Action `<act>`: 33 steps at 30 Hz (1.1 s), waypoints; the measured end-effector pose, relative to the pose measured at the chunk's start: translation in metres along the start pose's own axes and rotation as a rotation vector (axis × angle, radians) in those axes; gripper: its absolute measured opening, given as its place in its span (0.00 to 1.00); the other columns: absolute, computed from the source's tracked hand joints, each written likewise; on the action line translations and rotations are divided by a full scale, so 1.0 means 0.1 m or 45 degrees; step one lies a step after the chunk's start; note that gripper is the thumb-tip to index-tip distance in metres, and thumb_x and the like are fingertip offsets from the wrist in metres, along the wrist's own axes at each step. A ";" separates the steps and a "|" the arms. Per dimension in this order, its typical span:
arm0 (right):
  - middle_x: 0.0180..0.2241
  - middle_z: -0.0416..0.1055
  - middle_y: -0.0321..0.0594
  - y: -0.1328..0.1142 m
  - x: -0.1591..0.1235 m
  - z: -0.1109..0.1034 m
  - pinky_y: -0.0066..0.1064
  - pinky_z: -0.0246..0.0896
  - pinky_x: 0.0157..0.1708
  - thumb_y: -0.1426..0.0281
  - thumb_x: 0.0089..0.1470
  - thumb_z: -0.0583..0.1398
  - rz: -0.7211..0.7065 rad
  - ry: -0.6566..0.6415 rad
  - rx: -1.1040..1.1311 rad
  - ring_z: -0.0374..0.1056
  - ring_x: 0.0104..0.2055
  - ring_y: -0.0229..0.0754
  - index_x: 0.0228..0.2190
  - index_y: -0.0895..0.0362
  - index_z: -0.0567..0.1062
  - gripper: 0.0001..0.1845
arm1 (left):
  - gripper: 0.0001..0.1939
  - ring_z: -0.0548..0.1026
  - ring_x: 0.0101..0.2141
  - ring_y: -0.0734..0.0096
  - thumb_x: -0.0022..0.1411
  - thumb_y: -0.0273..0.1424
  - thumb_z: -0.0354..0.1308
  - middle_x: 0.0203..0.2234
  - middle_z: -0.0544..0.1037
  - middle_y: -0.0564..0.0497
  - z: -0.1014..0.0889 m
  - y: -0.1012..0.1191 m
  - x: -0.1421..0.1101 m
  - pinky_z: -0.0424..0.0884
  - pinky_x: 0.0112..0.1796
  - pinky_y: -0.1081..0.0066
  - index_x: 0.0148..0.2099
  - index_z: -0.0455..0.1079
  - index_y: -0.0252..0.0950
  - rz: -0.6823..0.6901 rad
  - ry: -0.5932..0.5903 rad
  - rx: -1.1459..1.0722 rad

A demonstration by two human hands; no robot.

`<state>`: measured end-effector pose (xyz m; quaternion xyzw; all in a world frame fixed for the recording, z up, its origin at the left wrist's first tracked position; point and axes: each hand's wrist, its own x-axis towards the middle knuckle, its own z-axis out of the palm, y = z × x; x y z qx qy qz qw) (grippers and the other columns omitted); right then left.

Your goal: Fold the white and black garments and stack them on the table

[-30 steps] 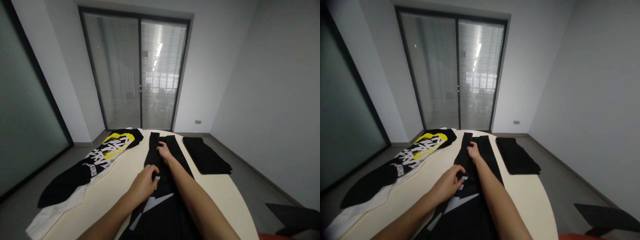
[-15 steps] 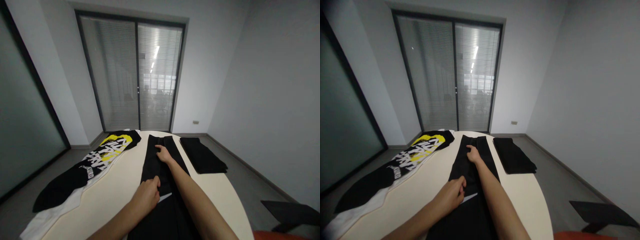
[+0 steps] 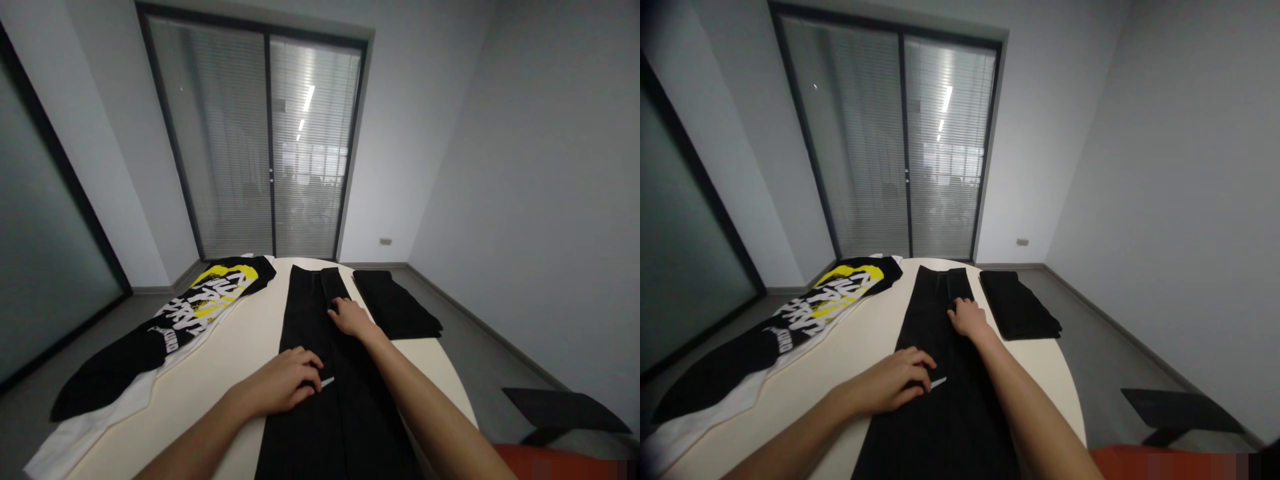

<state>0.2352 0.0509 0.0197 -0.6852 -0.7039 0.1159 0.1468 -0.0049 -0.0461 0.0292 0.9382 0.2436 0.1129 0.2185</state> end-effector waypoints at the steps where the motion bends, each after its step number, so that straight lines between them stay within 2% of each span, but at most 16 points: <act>1: 0.59 0.65 0.56 0.05 -0.06 0.01 0.54 0.54 0.58 0.56 0.61 0.55 0.011 -0.092 -0.037 0.60 0.62 0.62 0.58 0.59 0.69 0.29 | 0.09 0.70 0.52 0.63 0.63 0.26 0.58 0.52 0.74 0.52 -0.01 0.00 0.01 0.65 0.54 0.63 0.42 0.76 0.43 0.017 -0.002 0.004; 4: 0.70 0.42 0.49 0.18 -0.21 0.10 0.58 0.39 0.65 0.48 0.61 0.50 0.014 -0.337 -0.114 0.40 0.71 0.62 0.67 0.57 0.54 0.41 | 0.07 0.71 0.51 0.65 0.67 0.28 0.56 0.50 0.75 0.51 -0.02 0.02 0.06 0.65 0.53 0.65 0.41 0.75 0.42 0.060 0.050 -0.007; 5: 0.72 0.35 0.46 0.20 -0.25 0.14 0.59 0.33 0.66 0.46 0.62 0.48 0.006 -0.352 -0.118 0.33 0.72 0.60 0.68 0.56 0.49 0.43 | 0.07 0.70 0.51 0.65 0.68 0.28 0.55 0.50 0.75 0.51 0.00 0.03 0.08 0.65 0.53 0.66 0.42 0.74 0.42 0.068 0.086 -0.017; 7: 0.72 0.29 0.43 0.23 -0.31 0.20 0.59 0.27 0.66 0.44 0.62 0.44 -0.014 -0.318 -0.118 0.26 0.73 0.58 0.69 0.55 0.45 0.43 | 0.08 0.70 0.51 0.66 0.70 0.29 0.52 0.50 0.75 0.50 0.07 0.04 0.12 0.65 0.53 0.66 0.44 0.73 0.41 0.076 0.154 -0.021; 11: 0.72 0.31 0.41 0.24 -0.41 0.24 0.57 0.23 0.67 0.43 0.62 0.42 -0.082 -0.193 -0.132 0.28 0.73 0.58 0.69 0.53 0.49 0.42 | 0.09 0.70 0.54 0.62 0.68 0.27 0.54 0.53 0.74 0.49 0.21 0.08 0.14 0.65 0.54 0.60 0.48 0.72 0.42 0.083 0.134 0.056; 14: 0.72 0.32 0.39 0.24 -0.47 0.23 0.57 0.22 0.67 0.41 0.61 0.41 -0.110 -0.178 -0.143 0.28 0.72 0.60 0.69 0.49 0.50 0.43 | 0.15 0.65 0.59 0.57 0.65 0.30 0.58 0.59 0.70 0.47 0.26 0.11 0.11 0.63 0.58 0.56 0.54 0.71 0.44 0.106 0.085 0.069; 20: 0.72 0.32 0.40 0.19 -0.49 0.31 0.55 0.22 0.67 0.41 0.61 0.40 -0.050 -0.151 -0.166 0.27 0.72 0.60 0.69 0.50 0.48 0.43 | 0.05 0.64 0.61 0.56 0.66 0.32 0.59 0.60 0.69 0.47 0.26 0.07 0.12 0.60 0.61 0.55 0.44 0.74 0.41 0.063 0.060 0.034; 25: 0.72 0.37 0.42 0.14 -0.47 0.23 0.55 0.24 0.67 0.44 0.62 0.44 -0.080 -0.064 -0.117 0.31 0.72 0.59 0.68 0.52 0.53 0.40 | 0.05 0.66 0.60 0.58 0.66 0.30 0.57 0.60 0.68 0.45 0.20 -0.03 0.12 0.59 0.61 0.55 0.43 0.73 0.40 0.012 0.142 -0.036; 27: 0.70 0.44 0.43 0.16 -0.50 0.18 0.53 0.26 0.67 0.45 0.63 0.44 -0.162 -0.076 -0.085 0.35 0.72 0.56 0.67 0.52 0.56 0.39 | 0.05 0.66 0.60 0.59 0.67 0.31 0.56 0.61 0.67 0.45 0.17 -0.03 0.11 0.60 0.61 0.56 0.43 0.72 0.40 0.014 0.157 -0.091; 29: 0.70 0.47 0.43 0.19 -0.54 0.16 0.51 0.29 0.68 0.43 0.62 0.45 -0.227 -0.145 -0.056 0.37 0.72 0.54 0.66 0.52 0.57 0.40 | 0.05 0.66 0.60 0.60 0.68 0.32 0.54 0.61 0.68 0.45 0.16 -0.02 0.11 0.59 0.61 0.56 0.43 0.72 0.40 0.011 0.167 -0.132; 31: 0.71 0.43 0.42 0.21 -0.57 0.17 0.50 0.29 0.68 0.41 0.60 0.44 -0.245 -0.216 -0.045 0.34 0.72 0.55 0.67 0.52 0.55 0.43 | 0.07 0.65 0.61 0.62 0.70 0.32 0.52 0.61 0.68 0.45 0.18 0.00 0.11 0.58 0.62 0.56 0.44 0.71 0.40 -0.010 0.195 -0.149; 33: 0.71 0.39 0.41 0.22 -0.57 0.19 0.52 0.26 0.68 0.41 0.60 0.44 -0.248 -0.220 -0.056 0.30 0.73 0.55 0.68 0.51 0.53 0.43 | 0.09 0.63 0.63 0.62 0.70 0.33 0.51 0.63 0.66 0.45 0.23 0.01 0.12 0.56 0.63 0.55 0.50 0.69 0.41 -0.022 0.180 -0.110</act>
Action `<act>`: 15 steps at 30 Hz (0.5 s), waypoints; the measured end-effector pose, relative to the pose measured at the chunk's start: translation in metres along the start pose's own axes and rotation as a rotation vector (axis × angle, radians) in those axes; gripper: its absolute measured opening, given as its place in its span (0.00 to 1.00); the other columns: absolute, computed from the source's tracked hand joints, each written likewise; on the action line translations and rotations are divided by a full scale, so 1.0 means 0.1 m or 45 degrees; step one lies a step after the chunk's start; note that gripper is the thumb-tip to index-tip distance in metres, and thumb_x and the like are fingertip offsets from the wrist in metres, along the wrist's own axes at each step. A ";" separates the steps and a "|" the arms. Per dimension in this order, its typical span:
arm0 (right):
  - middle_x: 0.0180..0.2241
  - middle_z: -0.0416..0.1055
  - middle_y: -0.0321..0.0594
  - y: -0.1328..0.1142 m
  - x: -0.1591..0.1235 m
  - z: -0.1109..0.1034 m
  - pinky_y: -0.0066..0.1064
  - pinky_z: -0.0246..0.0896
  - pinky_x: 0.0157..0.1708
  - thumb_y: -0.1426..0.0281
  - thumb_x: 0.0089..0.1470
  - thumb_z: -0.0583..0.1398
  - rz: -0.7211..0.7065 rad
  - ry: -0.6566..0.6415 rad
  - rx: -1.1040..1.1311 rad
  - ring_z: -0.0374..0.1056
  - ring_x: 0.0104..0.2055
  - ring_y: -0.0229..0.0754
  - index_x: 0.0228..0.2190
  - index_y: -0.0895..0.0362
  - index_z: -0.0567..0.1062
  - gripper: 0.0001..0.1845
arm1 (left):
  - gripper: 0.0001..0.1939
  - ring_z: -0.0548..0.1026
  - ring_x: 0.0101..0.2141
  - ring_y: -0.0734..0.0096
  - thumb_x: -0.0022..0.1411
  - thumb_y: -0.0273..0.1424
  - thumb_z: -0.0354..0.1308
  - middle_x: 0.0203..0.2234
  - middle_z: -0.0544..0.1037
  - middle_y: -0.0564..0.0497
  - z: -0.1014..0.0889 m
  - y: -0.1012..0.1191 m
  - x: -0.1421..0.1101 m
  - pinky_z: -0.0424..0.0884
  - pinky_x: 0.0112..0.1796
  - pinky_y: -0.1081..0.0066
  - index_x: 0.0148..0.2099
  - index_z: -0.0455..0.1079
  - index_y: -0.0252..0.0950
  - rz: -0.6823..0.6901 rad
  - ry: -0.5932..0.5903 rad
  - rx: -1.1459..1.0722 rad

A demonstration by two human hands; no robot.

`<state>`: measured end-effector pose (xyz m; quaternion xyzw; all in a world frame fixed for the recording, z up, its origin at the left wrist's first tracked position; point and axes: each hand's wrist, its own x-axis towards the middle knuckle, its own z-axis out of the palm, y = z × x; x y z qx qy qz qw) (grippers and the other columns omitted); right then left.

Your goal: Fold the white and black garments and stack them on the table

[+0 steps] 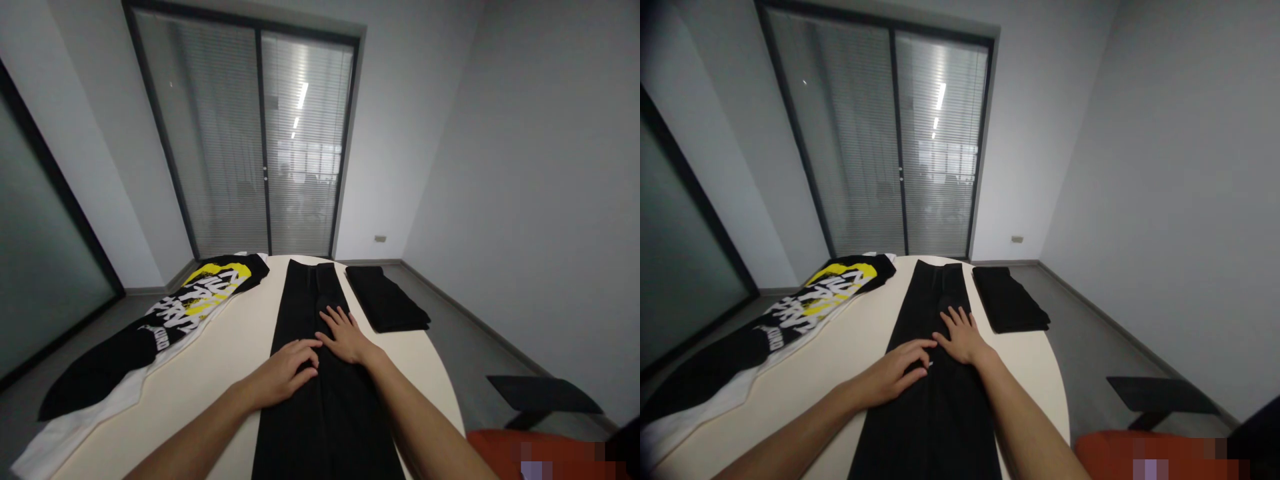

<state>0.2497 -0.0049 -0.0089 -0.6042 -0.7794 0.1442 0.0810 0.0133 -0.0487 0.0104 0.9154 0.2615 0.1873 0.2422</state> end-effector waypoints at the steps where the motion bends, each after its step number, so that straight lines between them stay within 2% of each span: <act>1: 0.71 0.39 0.41 0.00 0.01 0.01 0.52 0.25 0.68 0.41 0.61 0.44 -0.005 0.012 -0.008 0.29 0.73 0.55 0.68 0.51 0.52 0.43 | 0.13 0.60 0.64 0.62 0.70 0.34 0.51 0.64 0.64 0.45 0.03 -0.01 0.00 0.54 0.64 0.53 0.54 0.67 0.42 -0.001 -0.025 0.045; 4: 0.71 0.41 0.41 -0.02 0.05 0.00 0.52 0.23 0.68 0.43 0.62 0.44 -0.043 0.049 -0.037 0.30 0.73 0.54 0.67 0.52 0.54 0.41 | 0.29 0.51 0.68 0.59 0.69 0.39 0.53 0.69 0.55 0.43 0.09 -0.05 -0.01 0.47 0.65 0.48 0.68 0.53 0.42 -0.007 -0.101 0.212; 6: 0.71 0.41 0.41 -0.04 0.05 -0.02 0.51 0.22 0.68 0.43 0.62 0.44 -0.058 0.075 -0.054 0.31 0.73 0.53 0.67 0.51 0.56 0.40 | 0.35 0.49 0.68 0.58 0.68 0.41 0.53 0.70 0.51 0.42 0.09 -0.10 -0.01 0.46 0.65 0.48 0.72 0.45 0.41 -0.025 -0.107 0.282; 8: 0.71 0.41 0.40 -0.05 0.02 -0.02 0.51 0.23 0.68 0.44 0.63 0.43 -0.058 0.069 -0.052 0.32 0.73 0.53 0.67 0.51 0.55 0.39 | 0.37 0.51 0.68 0.58 0.68 0.42 0.53 0.70 0.52 0.43 0.07 -0.16 0.00 0.47 0.65 0.49 0.72 0.41 0.41 -0.026 -0.102 0.322; 10: 0.71 0.39 0.39 -0.07 0.00 0.01 0.51 0.26 0.68 0.45 0.63 0.42 -0.041 0.015 -0.036 0.31 0.73 0.53 0.68 0.50 0.53 0.39 | 0.38 0.55 0.67 0.57 0.67 0.43 0.55 0.68 0.56 0.42 0.04 -0.19 0.01 0.50 0.65 0.50 0.72 0.44 0.41 -0.022 -0.066 0.363; 12: 0.72 0.36 0.38 -0.09 -0.01 0.04 0.51 0.26 0.68 0.45 0.64 0.40 -0.010 -0.025 -0.031 0.28 0.73 0.55 0.68 0.49 0.50 0.38 | 0.35 0.62 0.63 0.53 0.65 0.45 0.58 0.64 0.64 0.40 0.00 -0.20 0.03 0.56 0.62 0.51 0.68 0.53 0.40 -0.043 0.021 0.423; 15: 0.72 0.36 0.39 -0.12 0.04 0.07 0.52 0.26 0.68 0.46 0.64 0.41 0.052 0.018 -0.050 0.27 0.73 0.57 0.69 0.50 0.50 0.38 | 0.22 0.71 0.53 0.52 0.65 0.43 0.58 0.52 0.73 0.41 -0.02 -0.17 0.04 0.66 0.55 0.52 0.57 0.67 0.38 -0.126 0.123 0.518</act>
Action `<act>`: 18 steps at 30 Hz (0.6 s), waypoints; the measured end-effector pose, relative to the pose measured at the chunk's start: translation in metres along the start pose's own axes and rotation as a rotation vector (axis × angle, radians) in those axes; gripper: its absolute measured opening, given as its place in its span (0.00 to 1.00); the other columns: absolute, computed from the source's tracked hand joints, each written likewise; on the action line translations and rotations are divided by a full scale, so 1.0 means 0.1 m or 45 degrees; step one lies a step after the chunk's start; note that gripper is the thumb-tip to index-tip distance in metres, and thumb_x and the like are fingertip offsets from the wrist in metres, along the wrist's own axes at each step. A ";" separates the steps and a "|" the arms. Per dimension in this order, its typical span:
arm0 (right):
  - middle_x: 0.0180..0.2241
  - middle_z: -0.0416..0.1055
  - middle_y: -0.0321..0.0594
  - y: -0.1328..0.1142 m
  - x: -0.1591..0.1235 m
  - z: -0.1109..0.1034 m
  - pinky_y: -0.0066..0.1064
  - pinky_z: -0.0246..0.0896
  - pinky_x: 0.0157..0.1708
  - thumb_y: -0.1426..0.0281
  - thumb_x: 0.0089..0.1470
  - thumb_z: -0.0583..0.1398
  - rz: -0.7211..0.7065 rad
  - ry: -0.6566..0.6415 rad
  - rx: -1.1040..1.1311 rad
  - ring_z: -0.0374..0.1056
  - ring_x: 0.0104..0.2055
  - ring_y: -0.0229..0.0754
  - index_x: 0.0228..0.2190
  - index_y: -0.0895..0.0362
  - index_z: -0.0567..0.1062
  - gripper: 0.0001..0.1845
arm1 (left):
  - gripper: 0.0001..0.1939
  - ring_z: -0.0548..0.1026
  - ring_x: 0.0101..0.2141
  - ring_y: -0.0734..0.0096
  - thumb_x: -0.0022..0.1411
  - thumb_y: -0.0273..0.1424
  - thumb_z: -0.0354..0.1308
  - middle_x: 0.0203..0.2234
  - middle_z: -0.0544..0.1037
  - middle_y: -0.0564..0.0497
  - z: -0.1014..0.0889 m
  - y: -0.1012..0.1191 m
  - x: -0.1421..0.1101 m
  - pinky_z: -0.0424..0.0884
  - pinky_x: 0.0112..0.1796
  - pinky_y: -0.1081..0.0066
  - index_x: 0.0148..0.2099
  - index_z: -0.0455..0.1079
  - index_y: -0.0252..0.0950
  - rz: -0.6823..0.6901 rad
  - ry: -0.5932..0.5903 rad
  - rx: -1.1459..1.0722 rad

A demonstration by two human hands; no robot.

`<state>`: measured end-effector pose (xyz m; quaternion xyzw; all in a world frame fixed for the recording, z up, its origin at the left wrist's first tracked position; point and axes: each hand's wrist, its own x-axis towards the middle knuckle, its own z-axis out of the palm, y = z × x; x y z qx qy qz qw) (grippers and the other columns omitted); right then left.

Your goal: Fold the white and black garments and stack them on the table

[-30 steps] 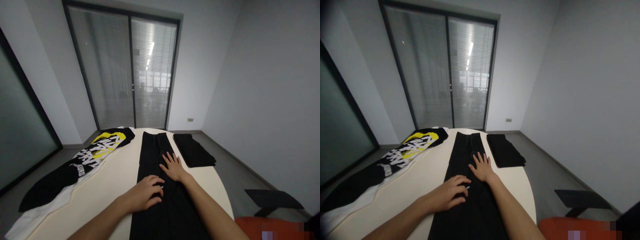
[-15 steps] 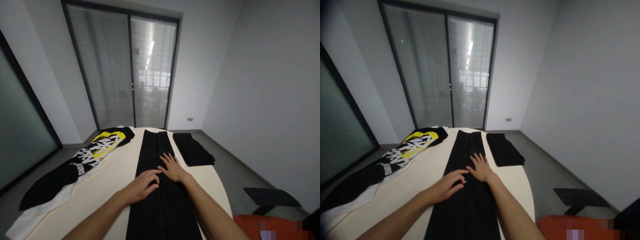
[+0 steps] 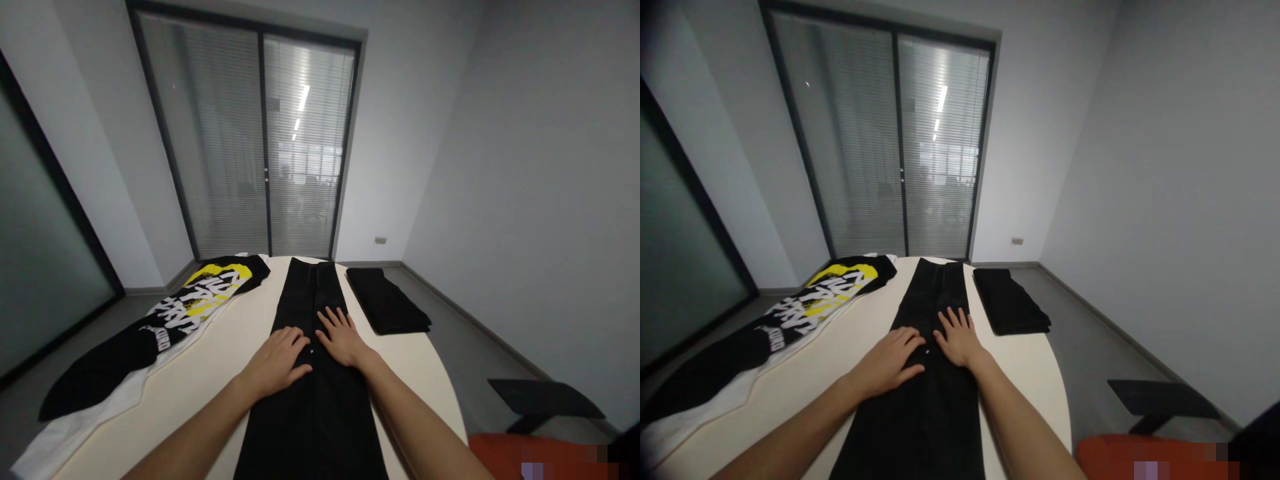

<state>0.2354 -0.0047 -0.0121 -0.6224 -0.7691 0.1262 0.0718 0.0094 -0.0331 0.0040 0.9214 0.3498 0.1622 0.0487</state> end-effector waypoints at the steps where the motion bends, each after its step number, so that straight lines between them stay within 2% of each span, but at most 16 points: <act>1: 0.72 0.38 0.39 -0.01 0.03 0.00 0.52 0.27 0.68 0.47 0.64 0.42 0.010 0.027 -0.006 0.29 0.73 0.57 0.68 0.50 0.51 0.37 | 0.19 0.71 0.52 0.53 0.66 0.41 0.57 0.51 0.73 0.42 0.00 0.01 -0.01 0.67 0.54 0.53 0.54 0.68 0.37 -0.009 -0.003 0.010; 3: 0.71 0.41 0.40 -0.01 0.07 -0.02 0.51 0.28 0.68 0.49 0.64 0.45 0.002 0.097 -0.022 0.32 0.72 0.56 0.68 0.51 0.54 0.36 | 0.19 0.70 0.54 0.54 0.66 0.40 0.56 0.53 0.73 0.42 0.01 0.03 -0.04 0.65 0.56 0.53 0.56 0.68 0.38 0.012 -0.027 -0.007; 6: 0.70 0.47 0.42 0.02 0.09 -0.06 0.48 0.31 0.68 0.50 0.64 0.48 -0.040 0.199 -0.034 0.39 0.71 0.53 0.65 0.52 0.60 0.34 | 0.29 0.61 0.63 0.52 0.66 0.43 0.55 0.63 0.65 0.42 0.06 0.01 -0.10 0.55 0.63 0.50 0.65 0.61 0.39 0.037 -0.097 -0.067; 8: 0.69 0.49 0.44 0.06 0.07 -0.07 0.47 0.34 0.68 0.48 0.63 0.48 -0.078 0.171 -0.006 0.42 0.71 0.53 0.64 0.53 0.62 0.35 | 0.32 0.53 0.67 0.52 0.68 0.46 0.51 0.68 0.57 0.42 0.09 -0.02 -0.13 0.50 0.64 0.48 0.69 0.55 0.39 0.007 -0.166 -0.091; 10: 0.69 0.48 0.43 0.09 0.05 -0.06 0.48 0.34 0.68 0.46 0.62 0.47 -0.117 0.092 0.029 0.40 0.71 0.53 0.65 0.53 0.59 0.38 | 0.32 0.49 0.68 0.53 0.70 0.47 0.47 0.69 0.54 0.42 0.11 -0.05 -0.13 0.48 0.64 0.46 0.71 0.52 0.39 -0.011 -0.204 -0.109; 14: 0.70 0.46 0.42 0.13 0.05 -0.05 0.50 0.30 0.68 0.46 0.63 0.46 -0.119 0.056 0.051 0.35 0.72 0.52 0.66 0.51 0.57 0.38 | 0.32 0.49 0.69 0.55 0.70 0.46 0.47 0.69 0.53 0.43 0.12 -0.08 -0.12 0.47 0.65 0.47 0.71 0.51 0.40 0.039 -0.196 -0.132; 18: 0.68 0.51 0.42 0.11 0.07 -0.07 0.50 0.33 0.68 0.50 0.64 0.49 -0.173 0.133 0.030 0.41 0.71 0.52 0.64 0.51 0.61 0.33 | 0.33 0.51 0.68 0.55 0.68 0.44 0.52 0.68 0.56 0.43 0.06 -0.08 -0.12 0.49 0.65 0.47 0.70 0.52 0.41 0.102 -0.189 -0.166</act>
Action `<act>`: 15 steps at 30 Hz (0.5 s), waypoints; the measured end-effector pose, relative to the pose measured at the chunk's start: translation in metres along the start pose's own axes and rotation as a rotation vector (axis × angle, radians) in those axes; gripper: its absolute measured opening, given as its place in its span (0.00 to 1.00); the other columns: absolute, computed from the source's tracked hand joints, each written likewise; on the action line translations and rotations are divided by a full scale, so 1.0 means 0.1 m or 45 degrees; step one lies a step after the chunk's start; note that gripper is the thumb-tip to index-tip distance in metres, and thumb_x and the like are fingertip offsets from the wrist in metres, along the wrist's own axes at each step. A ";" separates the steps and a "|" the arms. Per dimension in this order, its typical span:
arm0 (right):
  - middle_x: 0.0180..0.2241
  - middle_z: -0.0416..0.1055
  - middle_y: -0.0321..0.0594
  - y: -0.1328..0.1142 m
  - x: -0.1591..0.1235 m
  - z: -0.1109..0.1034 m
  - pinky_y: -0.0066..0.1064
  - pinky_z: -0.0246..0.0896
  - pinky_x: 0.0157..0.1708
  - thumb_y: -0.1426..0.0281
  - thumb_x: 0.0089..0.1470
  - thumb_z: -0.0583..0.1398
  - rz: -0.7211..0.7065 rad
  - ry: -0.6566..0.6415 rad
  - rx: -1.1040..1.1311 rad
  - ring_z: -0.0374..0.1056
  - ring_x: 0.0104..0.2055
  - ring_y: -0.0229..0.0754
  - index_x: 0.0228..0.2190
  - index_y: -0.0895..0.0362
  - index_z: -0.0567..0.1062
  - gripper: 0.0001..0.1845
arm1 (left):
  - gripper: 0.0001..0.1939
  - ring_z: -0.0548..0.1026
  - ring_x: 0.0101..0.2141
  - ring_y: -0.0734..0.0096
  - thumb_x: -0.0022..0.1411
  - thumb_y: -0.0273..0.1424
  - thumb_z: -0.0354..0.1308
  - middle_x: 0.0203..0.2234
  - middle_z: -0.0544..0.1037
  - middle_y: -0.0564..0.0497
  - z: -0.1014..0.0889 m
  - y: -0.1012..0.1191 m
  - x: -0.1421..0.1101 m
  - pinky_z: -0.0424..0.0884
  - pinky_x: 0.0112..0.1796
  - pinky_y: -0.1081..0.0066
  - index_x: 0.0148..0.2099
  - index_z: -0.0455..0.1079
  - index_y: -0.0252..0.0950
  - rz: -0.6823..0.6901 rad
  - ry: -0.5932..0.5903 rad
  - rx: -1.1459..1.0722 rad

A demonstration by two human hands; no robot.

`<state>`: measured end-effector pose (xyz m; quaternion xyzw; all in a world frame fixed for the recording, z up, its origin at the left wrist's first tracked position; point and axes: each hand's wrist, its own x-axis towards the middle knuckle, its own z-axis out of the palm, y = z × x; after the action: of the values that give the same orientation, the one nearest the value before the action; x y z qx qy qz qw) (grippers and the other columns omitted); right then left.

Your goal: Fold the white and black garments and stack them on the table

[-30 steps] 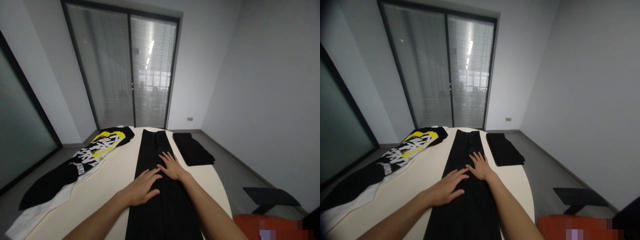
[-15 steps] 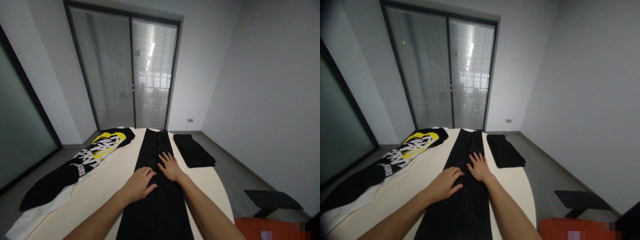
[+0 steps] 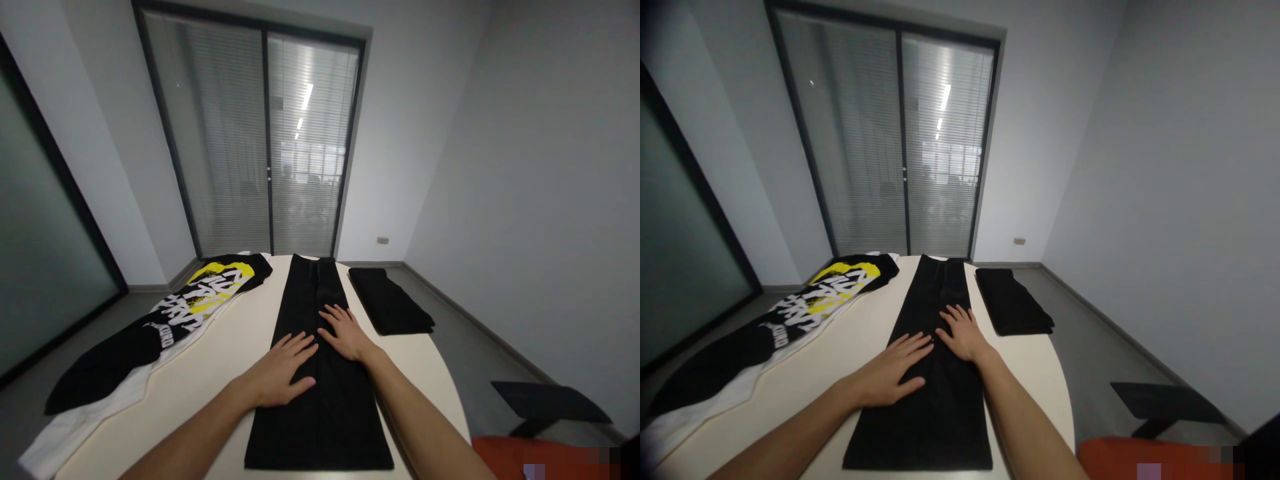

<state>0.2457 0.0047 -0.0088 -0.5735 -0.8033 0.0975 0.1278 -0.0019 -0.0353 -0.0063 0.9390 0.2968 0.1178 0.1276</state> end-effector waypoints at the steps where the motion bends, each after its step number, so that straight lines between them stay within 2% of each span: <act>1: 0.67 0.55 0.42 -0.01 0.00 -0.01 0.48 0.36 0.67 0.51 0.64 0.50 -0.039 0.032 0.001 0.45 0.70 0.51 0.63 0.50 0.63 0.31 | 0.32 0.53 0.67 0.55 0.67 0.42 0.53 0.68 0.58 0.43 -0.02 0.01 -0.01 0.49 0.65 0.48 0.70 0.54 0.42 0.009 0.016 -0.008; 4: 0.60 0.65 0.43 -0.05 -0.02 -0.05 0.41 0.49 0.63 0.55 0.66 0.49 -0.173 0.093 0.038 0.57 0.63 0.47 0.59 0.50 0.69 0.26 | 0.28 0.59 0.65 0.56 0.65 0.36 0.57 0.66 0.63 0.45 -0.09 0.04 -0.01 0.52 0.64 0.49 0.66 0.61 0.43 0.044 0.057 -0.028; 7: 0.56 0.68 0.43 -0.09 -0.04 -0.07 0.39 0.55 0.60 0.56 0.66 0.50 -0.267 0.079 0.055 0.61 0.59 0.46 0.56 0.50 0.72 0.24 | 0.23 0.61 0.64 0.54 0.63 0.33 0.59 0.64 0.65 0.46 -0.12 0.05 0.00 0.56 0.63 0.50 0.60 0.69 0.44 0.078 0.034 -0.045; 10: 0.60 0.64 0.43 -0.07 -0.06 -0.07 0.41 0.51 0.63 0.55 0.65 0.50 -0.277 0.039 0.041 0.58 0.62 0.48 0.59 0.50 0.69 0.26 | 0.15 0.63 0.63 0.55 0.65 0.33 0.59 0.62 0.68 0.46 -0.07 0.05 0.02 0.58 0.62 0.51 0.54 0.74 0.44 0.084 0.051 -0.072; 15: 0.70 0.45 0.41 0.04 -0.10 -0.11 0.53 0.33 0.68 0.45 0.60 0.52 -0.146 -0.194 0.071 0.39 0.72 0.54 0.66 0.46 0.56 0.38 | 0.11 0.65 0.61 0.57 0.66 0.33 0.58 0.61 0.68 0.47 0.03 -0.03 0.05 0.59 0.62 0.52 0.51 0.73 0.43 0.071 0.136 -0.053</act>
<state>0.2557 -0.0039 -0.0002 -0.5137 -0.8392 0.1555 0.0876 0.0019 -0.0307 -0.0094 0.9364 0.2743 0.1776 0.1278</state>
